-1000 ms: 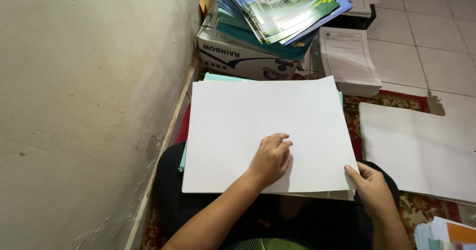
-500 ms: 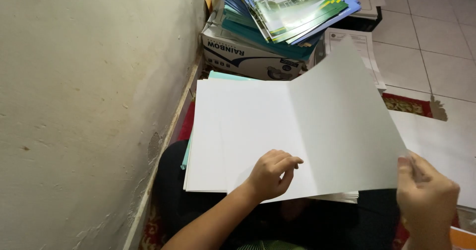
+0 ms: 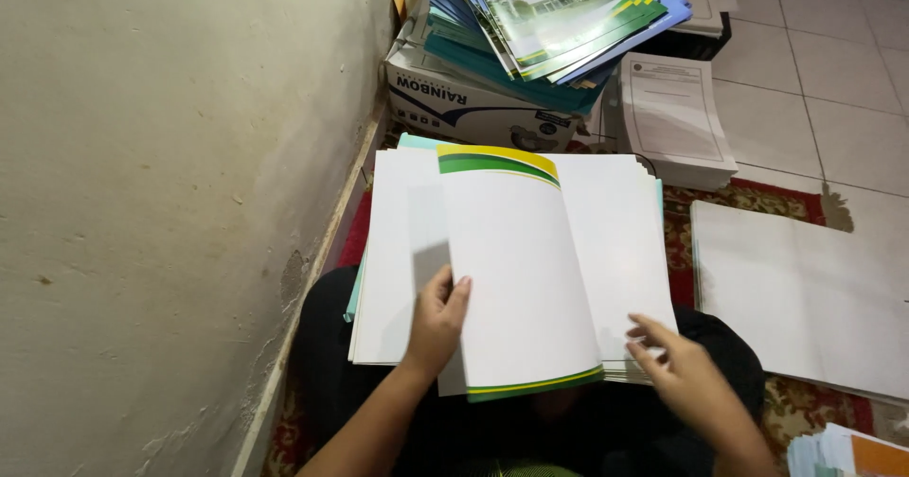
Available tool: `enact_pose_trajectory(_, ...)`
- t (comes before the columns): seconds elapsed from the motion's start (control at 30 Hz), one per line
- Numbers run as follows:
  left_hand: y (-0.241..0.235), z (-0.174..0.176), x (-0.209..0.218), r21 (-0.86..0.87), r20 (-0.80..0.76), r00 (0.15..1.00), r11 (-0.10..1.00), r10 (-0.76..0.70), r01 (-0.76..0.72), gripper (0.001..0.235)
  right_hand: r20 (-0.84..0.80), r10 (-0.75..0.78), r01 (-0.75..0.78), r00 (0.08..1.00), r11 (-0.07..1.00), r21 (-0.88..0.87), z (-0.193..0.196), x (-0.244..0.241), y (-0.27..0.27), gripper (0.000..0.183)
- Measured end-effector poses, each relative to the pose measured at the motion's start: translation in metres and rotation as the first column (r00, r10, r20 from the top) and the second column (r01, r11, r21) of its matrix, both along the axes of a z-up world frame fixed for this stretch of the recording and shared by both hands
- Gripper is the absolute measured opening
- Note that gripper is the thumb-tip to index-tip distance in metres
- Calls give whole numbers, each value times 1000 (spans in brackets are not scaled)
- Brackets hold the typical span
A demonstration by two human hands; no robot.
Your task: Flipping through and aligning a stack of printed brochures on the floor for inspection or sorting.
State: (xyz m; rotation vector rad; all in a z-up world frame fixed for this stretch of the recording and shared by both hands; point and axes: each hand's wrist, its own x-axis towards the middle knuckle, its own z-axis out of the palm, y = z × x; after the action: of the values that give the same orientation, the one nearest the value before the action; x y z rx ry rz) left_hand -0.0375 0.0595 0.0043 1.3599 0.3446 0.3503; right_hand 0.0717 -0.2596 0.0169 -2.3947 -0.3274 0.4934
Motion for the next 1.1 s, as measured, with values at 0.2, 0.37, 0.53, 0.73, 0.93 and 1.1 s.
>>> enact_pose_trajectory(0.2, 7, -31, -16, 197, -205, 974, 979, 96, -56, 36, -317, -112, 180, 942, 965, 193, -25, -21, 18, 56)
enact_pose_trajectory(0.37, 6, -28, -17, 223, -227, 970, 974, 90, -38, 31, -184, -178, 180, 967, 984, -5, -8, -20, 35, 51)
enact_pose_trajectory(0.53, 1, -12, -15, 183, -229, 970, 982, 83, -41, 30, 26, -50, 46, 998, 990, 132, 6, -22, 59, 25)
enact_pose_trajectory(0.73, 12, -22, -12, 300, -430, 900, 952, 73, 66, 68, 285, 77, -110, 955, 989, 102, -43, 2, 66, 20)
enact_pose_trajectory(0.93, 24, -8, -3, 565, -727, 667, 695, 164, 445, 76, 629, 246, -229, 737, 967, -110, -85, 3, 78, 28)
enact_pose_trajectory(1.1, 18, -54, 53, 931, -365, 787, 165, 498, 327, 66, 679, 239, -226, 694, 968, -109, -82, 0, 81, 17)
